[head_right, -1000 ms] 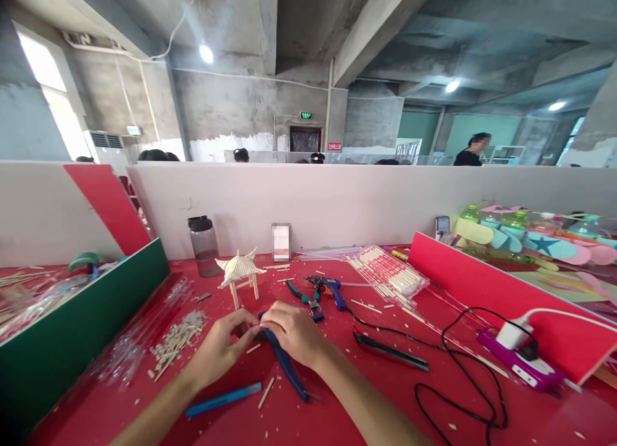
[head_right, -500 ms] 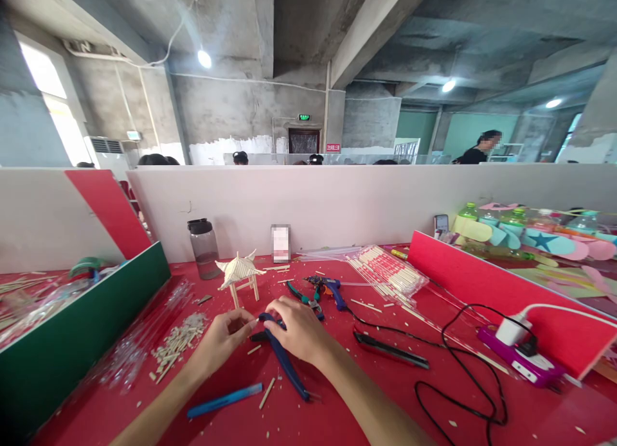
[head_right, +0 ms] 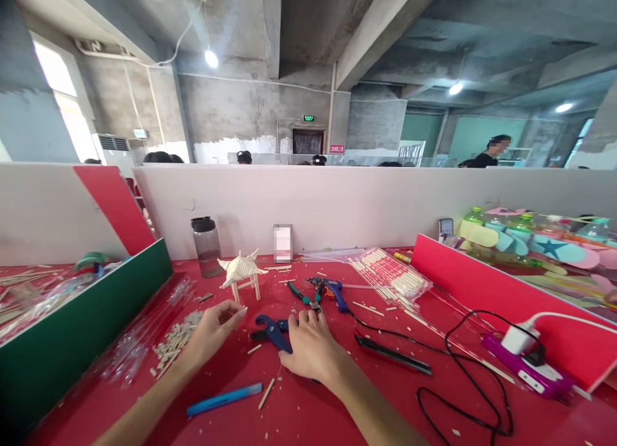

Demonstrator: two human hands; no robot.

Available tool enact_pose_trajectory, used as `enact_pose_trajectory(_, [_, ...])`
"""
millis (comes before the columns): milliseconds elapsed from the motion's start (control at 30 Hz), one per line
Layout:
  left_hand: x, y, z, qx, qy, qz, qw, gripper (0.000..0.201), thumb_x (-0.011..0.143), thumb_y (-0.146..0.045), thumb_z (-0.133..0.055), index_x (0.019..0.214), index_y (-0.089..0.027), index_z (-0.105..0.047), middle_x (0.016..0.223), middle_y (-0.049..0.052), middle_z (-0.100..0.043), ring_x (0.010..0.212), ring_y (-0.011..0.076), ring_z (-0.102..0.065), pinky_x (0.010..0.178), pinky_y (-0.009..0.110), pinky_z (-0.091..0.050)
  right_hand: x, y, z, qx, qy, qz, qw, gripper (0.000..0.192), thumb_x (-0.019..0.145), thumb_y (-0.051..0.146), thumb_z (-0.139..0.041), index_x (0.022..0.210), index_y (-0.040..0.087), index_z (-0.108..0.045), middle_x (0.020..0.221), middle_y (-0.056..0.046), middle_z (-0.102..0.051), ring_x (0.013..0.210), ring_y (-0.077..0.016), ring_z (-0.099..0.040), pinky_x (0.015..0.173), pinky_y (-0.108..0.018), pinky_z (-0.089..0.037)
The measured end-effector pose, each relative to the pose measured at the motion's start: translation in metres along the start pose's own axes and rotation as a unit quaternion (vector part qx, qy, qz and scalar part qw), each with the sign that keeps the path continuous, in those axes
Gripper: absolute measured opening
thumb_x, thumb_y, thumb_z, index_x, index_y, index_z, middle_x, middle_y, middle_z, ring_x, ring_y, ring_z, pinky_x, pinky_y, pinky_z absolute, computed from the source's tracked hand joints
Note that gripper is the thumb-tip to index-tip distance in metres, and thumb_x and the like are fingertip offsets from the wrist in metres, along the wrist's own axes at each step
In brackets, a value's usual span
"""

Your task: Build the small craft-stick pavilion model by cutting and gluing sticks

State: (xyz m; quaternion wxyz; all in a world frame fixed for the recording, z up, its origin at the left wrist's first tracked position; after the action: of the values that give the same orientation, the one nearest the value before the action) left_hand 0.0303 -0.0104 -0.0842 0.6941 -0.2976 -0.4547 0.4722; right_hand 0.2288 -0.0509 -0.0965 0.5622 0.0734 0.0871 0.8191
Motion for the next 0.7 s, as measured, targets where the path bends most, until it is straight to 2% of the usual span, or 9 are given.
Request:
enact_pose_trajectory(133, [0.001, 0.001, 0.006, -0.029, -0.021, 0.005, 0.999, 0.045, 0.085, -0.060, -0.064, 0.079, -0.015, -0.066, 0.066, 0.000, -0.061, 0.059, 0.0152, -0.053, 0.058, 0.026, -0.042, -0.001, -0.003, 0.010, 0.018, -0.006, -0.012, 1.000, 0.062, 0.096, 0.045, -0.048, 0.141, 0.003, -0.053, 0.141, -0.031, -0.052, 0.137, -0.0465, -0.043, 0.111, -0.058, -0.031])
enact_pose_trajectory(200, [0.002, 0.001, 0.009, -0.053, -0.031, 0.010, 0.998, 0.045, 0.085, -0.060, -0.065, 0.080, -0.015, -0.065, 0.064, -0.001, -0.058, 0.058, 0.0142, -0.051, 0.057, 0.025, -0.041, -0.002, -0.005, 0.015, 0.059, -0.009, -0.023, 0.998, 0.056, 0.098, 0.047, -0.046, 0.137, 0.009, -0.056, 0.140, -0.028, -0.054, 0.135, -0.0441, -0.047, 0.108, -0.055, -0.035])
enact_pose_trajectory(333, [0.001, -0.002, 0.012, -0.083, -0.041, 0.020, 0.995, 0.045, 0.083, -0.061, -0.067, 0.082, -0.016, -0.065, 0.064, -0.002, -0.057, 0.059, 0.0141, -0.052, 0.059, 0.025, -0.041, -0.004, -0.001, 0.026, 0.181, -0.025, -0.017, 0.983, 0.036, 0.101, 0.048, -0.041, 0.109, 0.020, -0.063, 0.118, -0.015, -0.068, 0.113, -0.0336, -0.062, 0.094, -0.044, -0.044])
enact_pose_trajectory(433, [0.000, -0.006, 0.011, -0.090, -0.040, 0.029, 0.995, 0.047, 0.081, -0.063, -0.067, 0.080, -0.016, -0.065, 0.063, -0.002, -0.057, 0.059, 0.0146, -0.052, 0.058, 0.025, -0.041, -0.003, 0.008, 0.026, 0.261, -0.022, 0.016, 0.965, 0.034, 0.103, 0.048, -0.038, 0.093, 0.023, -0.059, 0.098, -0.007, -0.071, 0.095, -0.0265, -0.066, 0.083, -0.036, -0.046])
enact_pose_trajectory(567, [0.001, -0.007, 0.005, -0.107, -0.038, 0.032, 0.993, 0.048, 0.079, -0.064, -0.068, 0.079, -0.016, -0.066, 0.062, -0.002, -0.057, 0.058, 0.0143, -0.052, 0.058, 0.025, -0.041, 0.000, 0.017, 0.016, 0.306, -0.014, 0.052, 0.951, 0.035, 0.103, 0.052, -0.039, 0.089, 0.025, -0.057, 0.079, -0.001, -0.068, 0.076, -0.0219, -0.064, 0.070, -0.031, -0.043])
enact_pose_trajectory(700, [0.002, -0.003, 0.004, -0.117, -0.037, 0.044, 0.991, 0.050, 0.076, -0.065, -0.070, 0.077, -0.015, -0.066, 0.061, -0.001, -0.057, 0.057, 0.0143, -0.052, 0.057, 0.025, -0.041, 0.004, 0.020, 0.009, 0.319, -0.017, 0.063, 0.946, 0.036, 0.103, 0.052, -0.039, 0.088, 0.024, -0.055, 0.075, 0.001, -0.064, 0.072, -0.0198, -0.062, 0.068, -0.029, -0.041])
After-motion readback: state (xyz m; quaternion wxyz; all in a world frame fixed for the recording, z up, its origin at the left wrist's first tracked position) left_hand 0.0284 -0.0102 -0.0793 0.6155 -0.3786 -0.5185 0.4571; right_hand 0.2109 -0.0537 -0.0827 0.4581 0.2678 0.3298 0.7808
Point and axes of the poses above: each hand's wrist, its own x-axis towards the middle knuckle, its own z-axis out of the back of the hand, y = z × x, the point moved 9 cm from there along x, towards the middle knuckle
